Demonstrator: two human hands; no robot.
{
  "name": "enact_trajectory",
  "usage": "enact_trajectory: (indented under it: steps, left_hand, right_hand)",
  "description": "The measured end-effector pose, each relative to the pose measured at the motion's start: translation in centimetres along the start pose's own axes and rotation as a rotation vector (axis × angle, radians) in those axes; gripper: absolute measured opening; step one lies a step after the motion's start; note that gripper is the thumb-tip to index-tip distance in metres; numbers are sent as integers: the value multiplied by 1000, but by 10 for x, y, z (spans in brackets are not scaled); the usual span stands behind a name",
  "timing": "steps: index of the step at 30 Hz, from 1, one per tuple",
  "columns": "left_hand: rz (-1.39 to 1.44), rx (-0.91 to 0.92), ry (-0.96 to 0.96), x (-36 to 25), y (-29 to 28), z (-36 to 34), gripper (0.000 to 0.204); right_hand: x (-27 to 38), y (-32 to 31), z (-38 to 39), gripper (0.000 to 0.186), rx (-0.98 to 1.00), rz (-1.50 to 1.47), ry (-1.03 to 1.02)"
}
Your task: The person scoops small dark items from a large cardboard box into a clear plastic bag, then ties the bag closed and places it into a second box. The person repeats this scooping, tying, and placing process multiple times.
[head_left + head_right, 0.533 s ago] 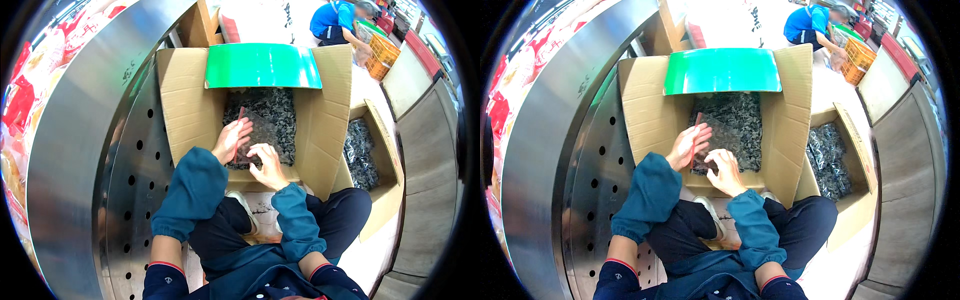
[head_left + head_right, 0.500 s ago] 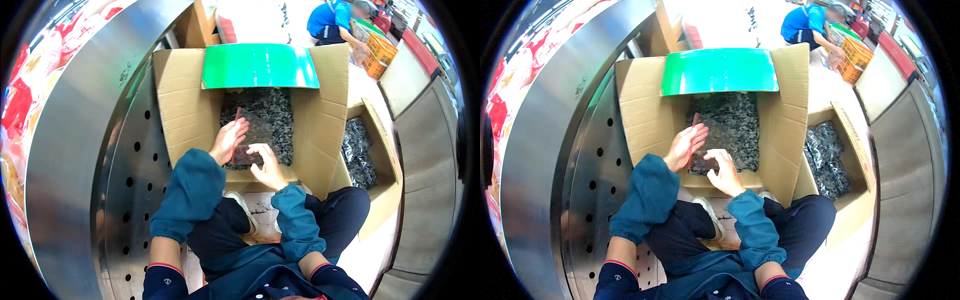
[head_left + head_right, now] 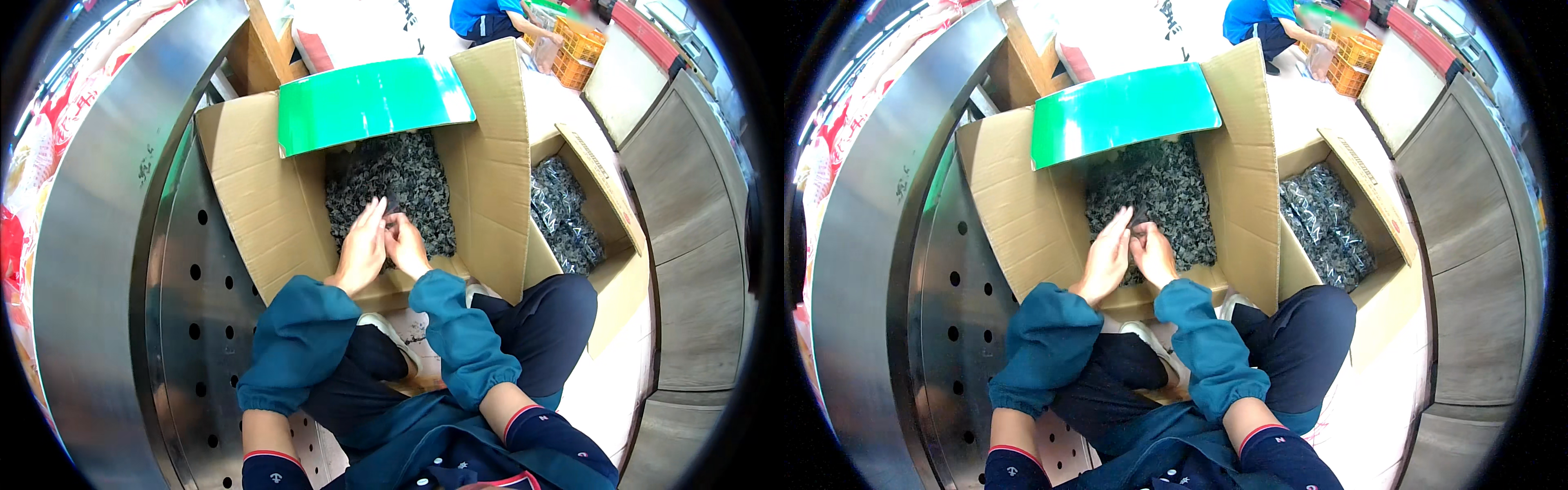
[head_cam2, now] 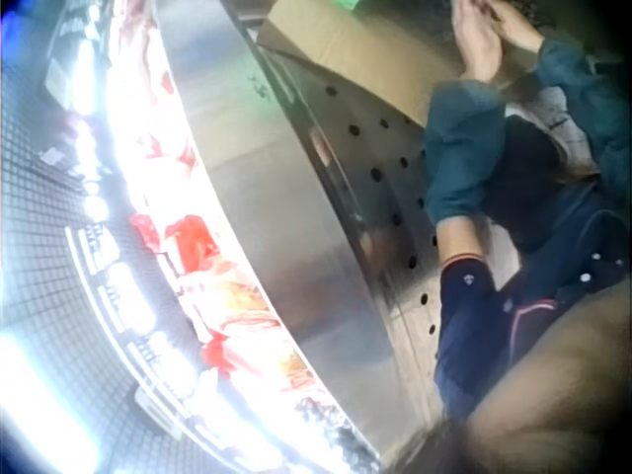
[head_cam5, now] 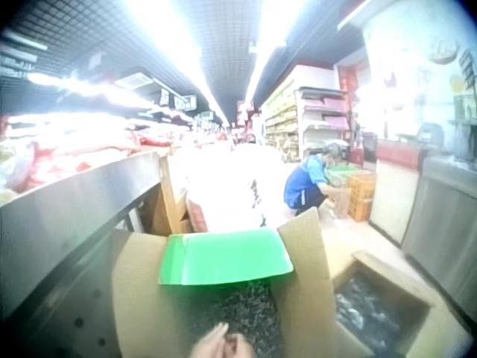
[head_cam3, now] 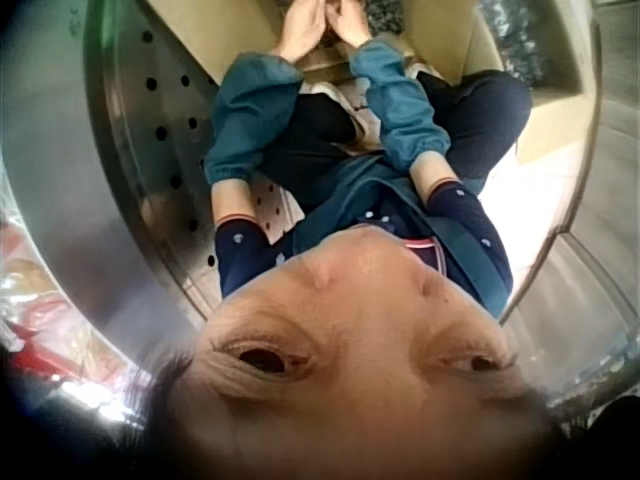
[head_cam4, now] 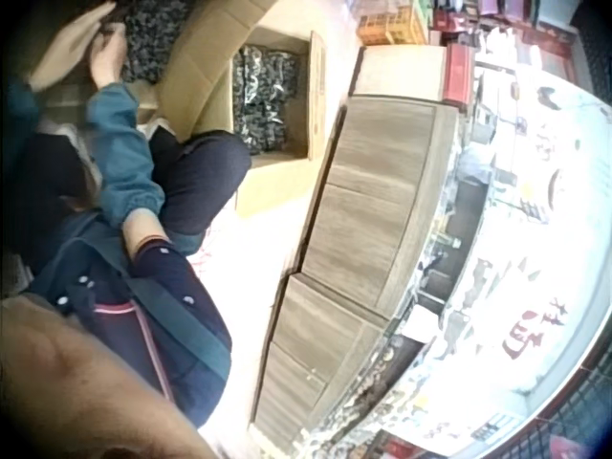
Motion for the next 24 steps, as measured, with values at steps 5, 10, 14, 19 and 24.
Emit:
enact_trajectory:
  steps: [5,10,14,19,24]
  left_hand:
    - [-393,-64,462,-50,-26,-4,55]
    - [290,281,-138,45,42,9,12]
    - [-287,459,-10,38,-2,10,14]
    - [-622,556,-122,70,-19,11,20]
    - [-674,567,-232,86,-34,11,12]
  right_hand:
    - [-23,9,10,23,-13,-634,335]
    - [-34,2,19,34,100,-603,418]
    - [-22,12,27,46,342,-504,505]
    - [-57,-13,-36,37,101,-83,93]
    - [-24,41,-97,46,269,588,-245]
Point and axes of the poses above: each hand's wrist, its own z-axis away from the middle knuckle, its own y-axis out of the palm, x = y × z, the point moved 8 cm from there along -z, towards the middle knuckle, and after that the axes turned 14 degrees about -z, right-handed, at the moved point
